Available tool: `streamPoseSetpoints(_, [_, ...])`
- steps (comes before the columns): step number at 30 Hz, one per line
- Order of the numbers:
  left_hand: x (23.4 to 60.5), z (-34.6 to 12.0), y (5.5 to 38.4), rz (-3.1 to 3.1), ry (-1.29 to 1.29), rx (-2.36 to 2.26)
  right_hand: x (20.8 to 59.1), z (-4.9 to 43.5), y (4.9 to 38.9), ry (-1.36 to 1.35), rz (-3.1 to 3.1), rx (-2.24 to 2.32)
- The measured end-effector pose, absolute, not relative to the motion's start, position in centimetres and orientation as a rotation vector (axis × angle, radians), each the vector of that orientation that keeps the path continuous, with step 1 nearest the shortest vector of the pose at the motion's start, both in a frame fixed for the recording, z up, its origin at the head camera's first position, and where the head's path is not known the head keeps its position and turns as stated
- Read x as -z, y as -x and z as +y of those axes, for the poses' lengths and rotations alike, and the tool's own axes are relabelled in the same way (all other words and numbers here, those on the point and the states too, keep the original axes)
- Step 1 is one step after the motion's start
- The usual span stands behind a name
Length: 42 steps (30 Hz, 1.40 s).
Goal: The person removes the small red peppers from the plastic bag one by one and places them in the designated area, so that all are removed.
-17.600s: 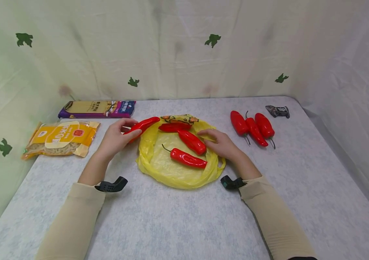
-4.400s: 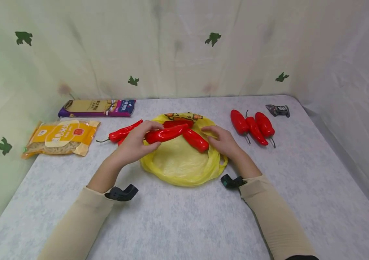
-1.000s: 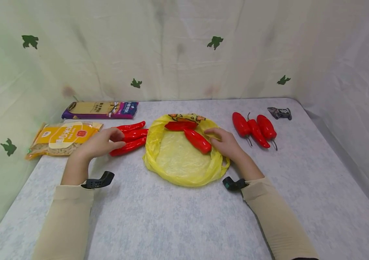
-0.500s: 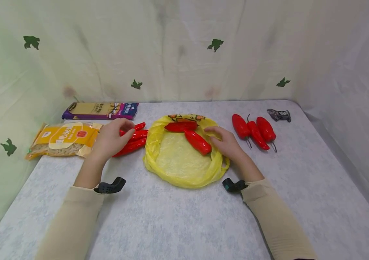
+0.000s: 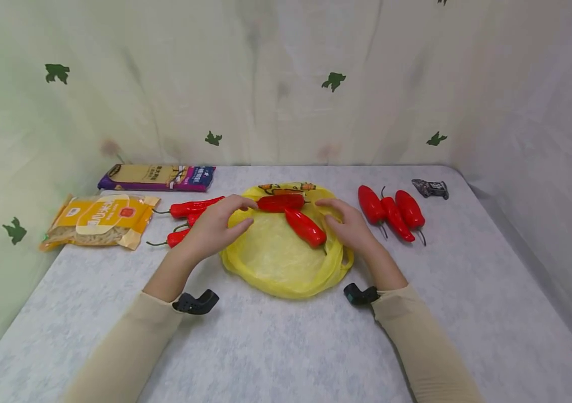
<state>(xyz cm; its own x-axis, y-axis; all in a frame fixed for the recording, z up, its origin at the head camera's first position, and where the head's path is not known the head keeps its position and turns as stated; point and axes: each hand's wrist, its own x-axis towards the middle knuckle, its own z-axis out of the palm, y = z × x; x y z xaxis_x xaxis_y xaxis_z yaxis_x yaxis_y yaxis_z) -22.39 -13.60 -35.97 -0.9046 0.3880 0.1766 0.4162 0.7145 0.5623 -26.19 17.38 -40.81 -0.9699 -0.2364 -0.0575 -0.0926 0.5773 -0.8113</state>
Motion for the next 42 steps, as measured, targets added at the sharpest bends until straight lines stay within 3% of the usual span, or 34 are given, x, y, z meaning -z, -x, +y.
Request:
streamPoseSetpoints(9, [36.8,-9.7,23.9,-2.922,1.003,0.837,40.5,17.3,26.1,0.276,2.663,1.326])
streamPoseSetpoints(20, [38.9,-6.8,25.9,-2.994,1.162,0.864,40.5,17.7,26.1,0.331,2.663,1.327])
streamPoseSetpoints(42, [42.2,-6.6,25.6,-3.036,1.045,0.824,40.6,17.9,26.1,0.357,2.668,1.312])
